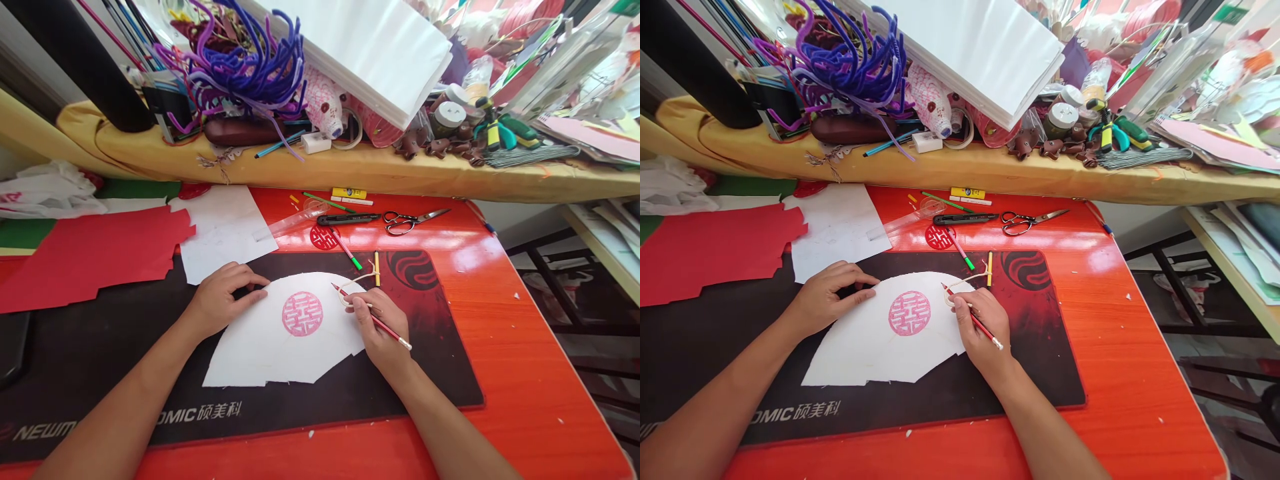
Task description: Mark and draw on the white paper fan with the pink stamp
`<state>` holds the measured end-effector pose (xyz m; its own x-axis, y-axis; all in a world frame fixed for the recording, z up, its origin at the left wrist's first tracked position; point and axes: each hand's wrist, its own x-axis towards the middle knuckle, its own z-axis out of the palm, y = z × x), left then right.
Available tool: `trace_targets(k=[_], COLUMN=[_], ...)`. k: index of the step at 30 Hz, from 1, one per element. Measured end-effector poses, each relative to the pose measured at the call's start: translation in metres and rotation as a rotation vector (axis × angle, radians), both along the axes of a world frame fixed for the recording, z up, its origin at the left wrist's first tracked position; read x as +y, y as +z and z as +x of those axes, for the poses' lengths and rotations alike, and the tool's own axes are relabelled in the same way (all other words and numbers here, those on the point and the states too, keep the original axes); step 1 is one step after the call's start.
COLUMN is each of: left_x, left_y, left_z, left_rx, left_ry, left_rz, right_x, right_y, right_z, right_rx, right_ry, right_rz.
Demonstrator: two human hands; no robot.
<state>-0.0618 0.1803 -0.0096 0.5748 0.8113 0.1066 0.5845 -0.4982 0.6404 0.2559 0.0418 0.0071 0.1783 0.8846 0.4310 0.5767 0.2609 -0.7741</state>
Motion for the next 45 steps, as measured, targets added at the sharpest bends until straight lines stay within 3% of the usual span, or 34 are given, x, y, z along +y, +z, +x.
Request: trace_targets(k=[45], left_x=[0.0000], left_y=[0.0008], left_z=[0.0006], left_rx=[0.008], left_ry=[0.002], left_rz=[-0.005], right_x=[0.0011], right_y=[-0.0016], right_z=[-0.0003], right_rx=[-0.024], right_ry=[0.026], right_rz=[0.007])
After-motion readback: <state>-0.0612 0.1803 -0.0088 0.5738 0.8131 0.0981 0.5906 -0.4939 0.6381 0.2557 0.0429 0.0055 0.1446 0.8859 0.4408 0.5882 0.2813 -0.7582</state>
